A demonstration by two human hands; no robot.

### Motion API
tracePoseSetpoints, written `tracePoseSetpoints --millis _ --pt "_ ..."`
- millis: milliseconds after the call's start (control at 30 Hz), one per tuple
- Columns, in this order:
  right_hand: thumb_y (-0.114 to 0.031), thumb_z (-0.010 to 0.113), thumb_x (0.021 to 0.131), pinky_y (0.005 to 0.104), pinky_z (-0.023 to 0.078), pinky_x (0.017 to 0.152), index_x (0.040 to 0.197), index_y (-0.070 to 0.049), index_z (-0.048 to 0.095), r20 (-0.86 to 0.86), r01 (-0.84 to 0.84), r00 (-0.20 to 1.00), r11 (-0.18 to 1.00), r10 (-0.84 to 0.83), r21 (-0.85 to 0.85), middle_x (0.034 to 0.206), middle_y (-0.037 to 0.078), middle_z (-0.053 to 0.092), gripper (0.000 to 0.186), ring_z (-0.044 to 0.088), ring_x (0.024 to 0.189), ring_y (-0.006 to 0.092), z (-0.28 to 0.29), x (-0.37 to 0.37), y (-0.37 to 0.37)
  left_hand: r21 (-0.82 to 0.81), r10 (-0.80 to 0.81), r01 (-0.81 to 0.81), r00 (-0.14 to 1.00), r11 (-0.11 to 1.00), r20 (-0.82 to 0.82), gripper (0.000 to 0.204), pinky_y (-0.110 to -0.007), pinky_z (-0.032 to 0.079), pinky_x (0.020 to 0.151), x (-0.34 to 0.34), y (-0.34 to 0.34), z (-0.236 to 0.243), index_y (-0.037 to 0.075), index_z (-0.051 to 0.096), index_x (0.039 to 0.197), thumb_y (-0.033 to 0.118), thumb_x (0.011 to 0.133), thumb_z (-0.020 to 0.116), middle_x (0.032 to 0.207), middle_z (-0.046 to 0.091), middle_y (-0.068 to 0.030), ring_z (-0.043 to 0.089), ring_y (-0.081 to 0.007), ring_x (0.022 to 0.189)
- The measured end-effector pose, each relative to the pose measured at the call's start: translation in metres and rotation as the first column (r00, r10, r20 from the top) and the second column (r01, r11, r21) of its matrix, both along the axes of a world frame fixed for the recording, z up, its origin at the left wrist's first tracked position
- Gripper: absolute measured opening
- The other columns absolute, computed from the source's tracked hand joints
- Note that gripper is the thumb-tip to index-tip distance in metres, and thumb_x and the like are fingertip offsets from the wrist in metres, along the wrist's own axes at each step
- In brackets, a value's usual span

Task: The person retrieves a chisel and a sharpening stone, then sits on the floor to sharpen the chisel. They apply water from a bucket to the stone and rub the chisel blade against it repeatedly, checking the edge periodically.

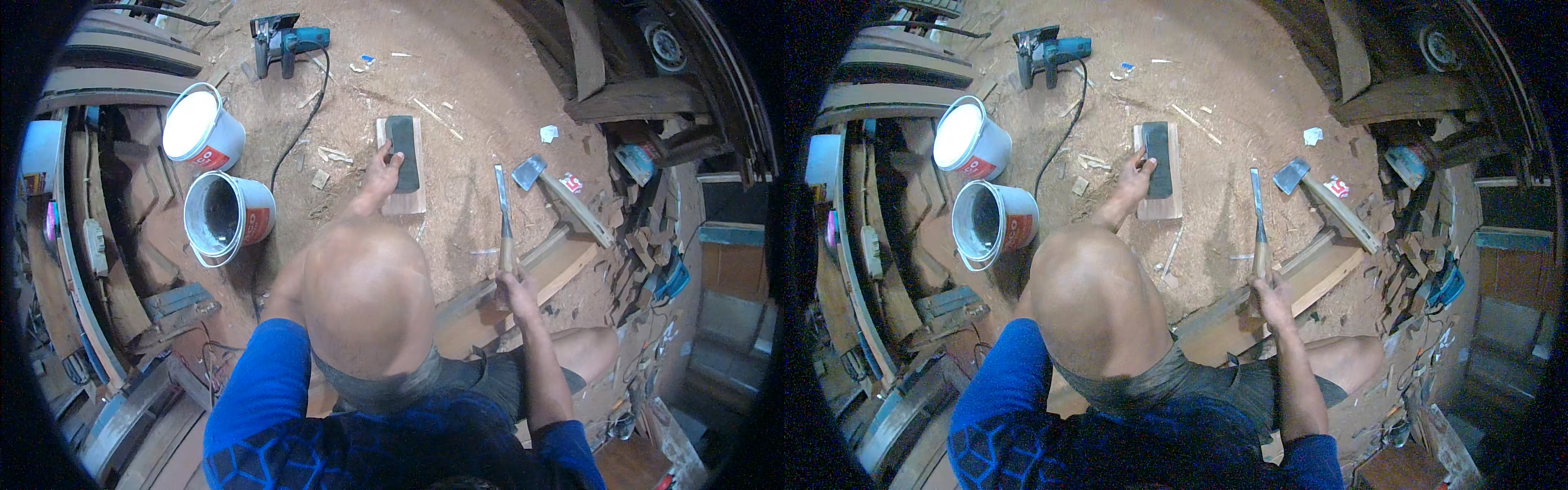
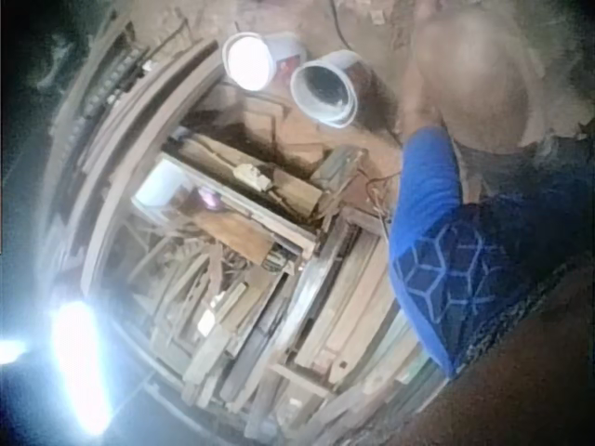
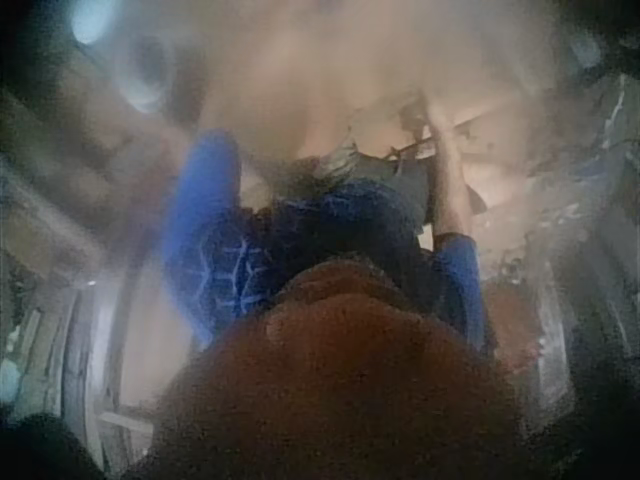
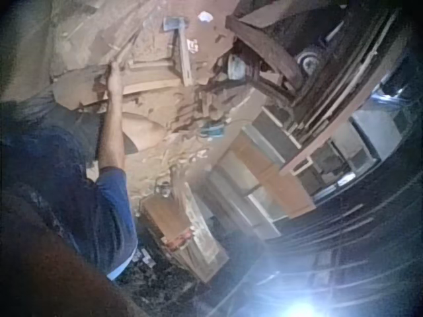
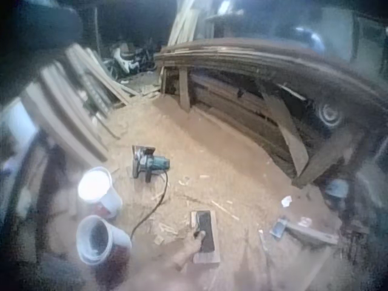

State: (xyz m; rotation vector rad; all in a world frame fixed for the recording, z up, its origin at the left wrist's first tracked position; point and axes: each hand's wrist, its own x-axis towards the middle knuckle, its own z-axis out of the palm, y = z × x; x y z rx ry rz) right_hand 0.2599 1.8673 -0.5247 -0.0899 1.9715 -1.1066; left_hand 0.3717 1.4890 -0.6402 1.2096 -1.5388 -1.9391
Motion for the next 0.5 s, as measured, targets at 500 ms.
tracePoseSetpoints --millis 500 --pt "-0.016 0.065 0.091 0.0264 0.042 0.047 0.098 -0.005 0.055 0.019 -0.062 0.998 0.998 0.062 -0.031 0.07 0.0 0.054 0.017 0.05 0.052 0.0094 0.01 0.006 -0.039 -0.524 0.058 0.424 0.735 0.738 0.676 0.072 -0.047 0.049 0.097 -0.003 0.028 0.032 0.0 0.051 0.142 0.043 0.088 0.072 0.131 0.053 -0.026 0.054 -0.0416 0.121"
